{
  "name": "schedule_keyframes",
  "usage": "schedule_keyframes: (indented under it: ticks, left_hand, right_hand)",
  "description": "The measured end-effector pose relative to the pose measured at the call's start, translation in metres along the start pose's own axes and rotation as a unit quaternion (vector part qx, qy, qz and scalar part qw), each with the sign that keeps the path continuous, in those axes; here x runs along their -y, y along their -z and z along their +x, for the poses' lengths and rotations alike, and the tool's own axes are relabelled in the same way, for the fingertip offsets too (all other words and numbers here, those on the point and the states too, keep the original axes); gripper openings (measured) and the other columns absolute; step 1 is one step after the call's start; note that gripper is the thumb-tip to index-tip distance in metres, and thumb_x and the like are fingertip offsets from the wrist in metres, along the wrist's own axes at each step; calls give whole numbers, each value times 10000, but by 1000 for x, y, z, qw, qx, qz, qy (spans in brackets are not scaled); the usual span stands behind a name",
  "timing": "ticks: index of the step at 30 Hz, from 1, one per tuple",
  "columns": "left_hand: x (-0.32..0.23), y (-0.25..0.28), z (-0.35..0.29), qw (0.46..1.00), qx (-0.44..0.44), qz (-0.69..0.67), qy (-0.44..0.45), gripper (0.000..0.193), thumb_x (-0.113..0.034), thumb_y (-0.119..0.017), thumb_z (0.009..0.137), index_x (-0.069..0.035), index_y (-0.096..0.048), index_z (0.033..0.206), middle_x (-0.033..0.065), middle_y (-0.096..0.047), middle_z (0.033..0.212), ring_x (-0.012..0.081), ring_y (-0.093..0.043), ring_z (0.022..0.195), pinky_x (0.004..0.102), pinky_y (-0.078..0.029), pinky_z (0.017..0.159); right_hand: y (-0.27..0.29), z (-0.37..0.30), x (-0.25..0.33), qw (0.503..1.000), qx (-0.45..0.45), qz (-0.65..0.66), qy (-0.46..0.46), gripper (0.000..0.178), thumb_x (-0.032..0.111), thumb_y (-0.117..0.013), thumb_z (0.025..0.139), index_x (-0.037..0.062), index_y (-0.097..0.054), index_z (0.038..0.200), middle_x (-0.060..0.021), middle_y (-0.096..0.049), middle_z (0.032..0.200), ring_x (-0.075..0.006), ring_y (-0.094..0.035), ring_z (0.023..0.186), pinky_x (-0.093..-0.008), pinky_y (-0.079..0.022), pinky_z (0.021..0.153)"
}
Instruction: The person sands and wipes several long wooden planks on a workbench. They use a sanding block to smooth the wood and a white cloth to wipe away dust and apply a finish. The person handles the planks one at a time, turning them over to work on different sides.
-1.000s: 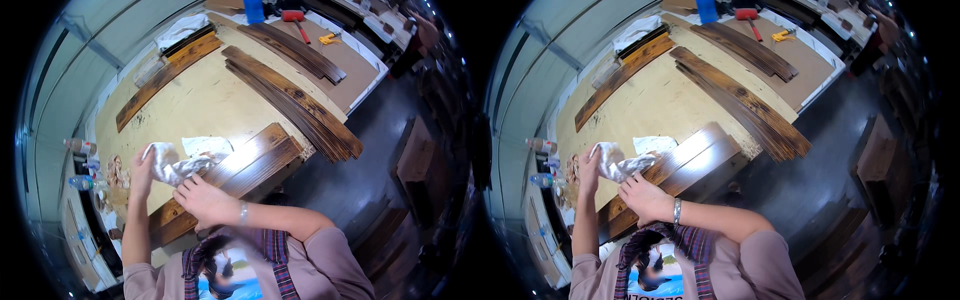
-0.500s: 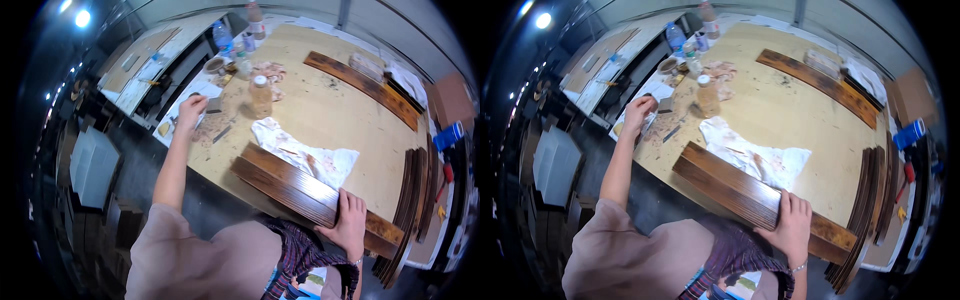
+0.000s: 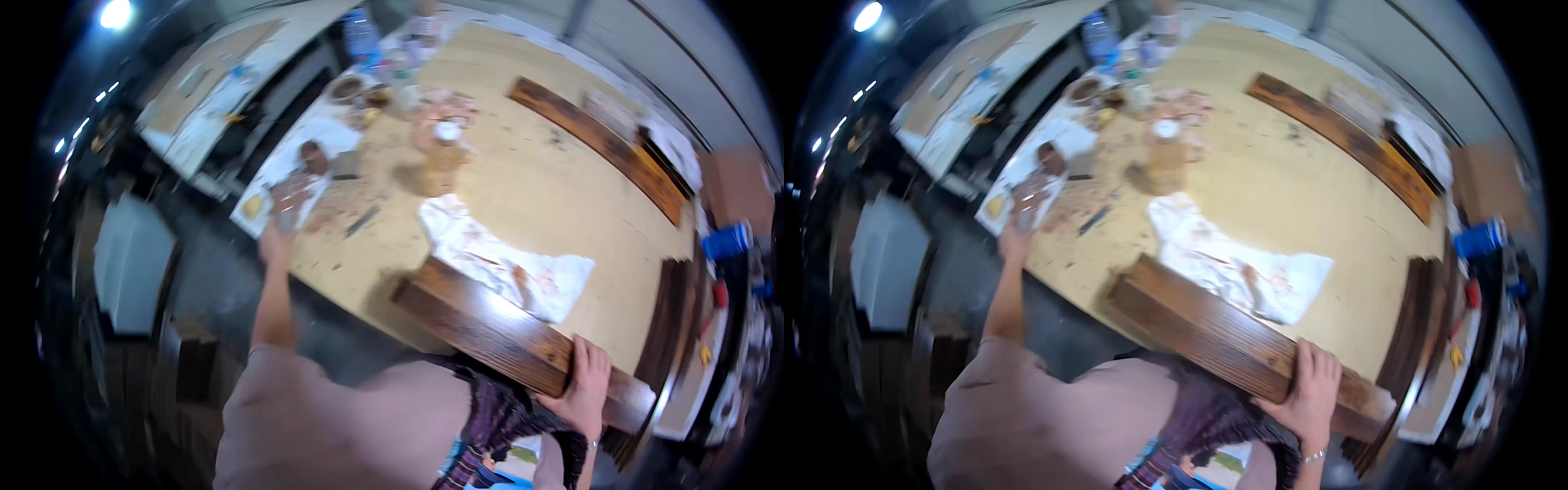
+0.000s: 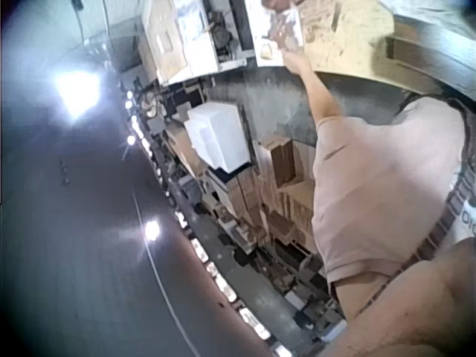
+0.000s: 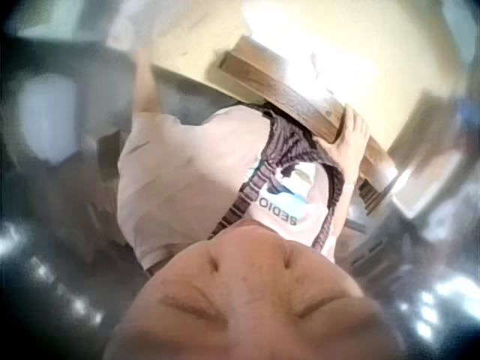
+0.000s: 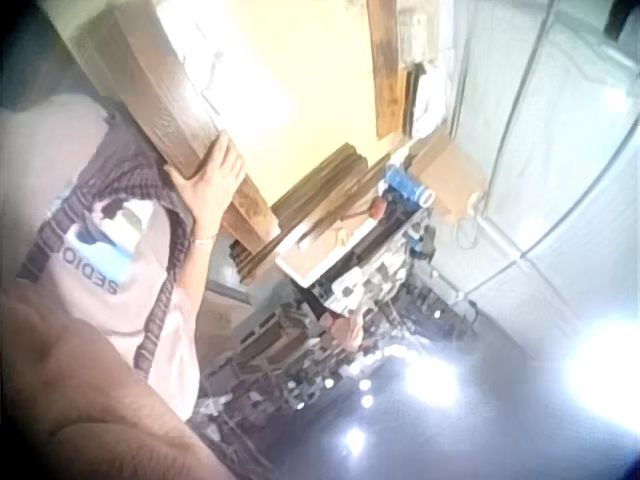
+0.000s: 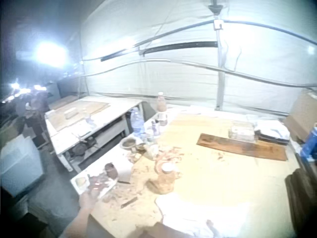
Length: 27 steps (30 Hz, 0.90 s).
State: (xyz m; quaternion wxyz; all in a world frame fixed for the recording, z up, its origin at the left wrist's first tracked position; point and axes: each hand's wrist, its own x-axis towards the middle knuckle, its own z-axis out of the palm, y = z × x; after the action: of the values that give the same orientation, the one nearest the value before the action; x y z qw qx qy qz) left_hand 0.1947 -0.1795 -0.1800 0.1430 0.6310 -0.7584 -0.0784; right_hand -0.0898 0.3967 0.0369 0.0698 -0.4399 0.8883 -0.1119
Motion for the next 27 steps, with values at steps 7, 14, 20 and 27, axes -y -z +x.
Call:
schedule_keyframes:
  ticks: [7, 14, 20, 27]
  left_hand:
    - [-87, 0, 60, 885, 69, -453, -86, 395, -118, -693, 873, 33, -549, 1208, 108, -617, 1113, 162, -583, 1034, 288, -459, 904]
    - [-418, 153, -219, 674, 373, -433, -469, 434, -43, -690, 810, -29, -564, 1224, 69, -600, 1126, 171, -585, 1044, 303, -462, 921]
    - [-515, 156, -420, 405, 418, -314, -751, 352, -136, -726, 782, -76, -626, 1115, 140, -627, 1027, 317, -597, 961, 391, -478, 843]
    - [-544, 143, -527, 322, 362, -252, -838, 384, -95, -773, 719, -101, -649, 1082, 112, -598, 937, 309, -581, 888, 392, -491, 756]
  right_hand:
    - [3, 5, -16, 998, -39, 55, 14, 935, 464, -843, 558, 8, -491, 1294, -161, -550, 1169, -349, -517, 1098, -456, -377, 1005]
    - [-2, -16, -31, 995, -44, 82, 26, 922, 459, -828, 596, -36, -474, 1288, -162, -555, 1144, -300, -530, 1101, -409, -377, 1003]
    - [-25, -22, -31, 977, -133, 160, 52, 875, 429, -826, 586, -43, -524, 1257, -211, -588, 1171, -350, -551, 1142, -432, -395, 1023]
    - [-27, -27, -40, 940, -92, 322, 66, 832, 288, -780, 605, -3, -488, 1329, -215, -509, 1351, -356, -455, 1287, -409, -343, 1102]
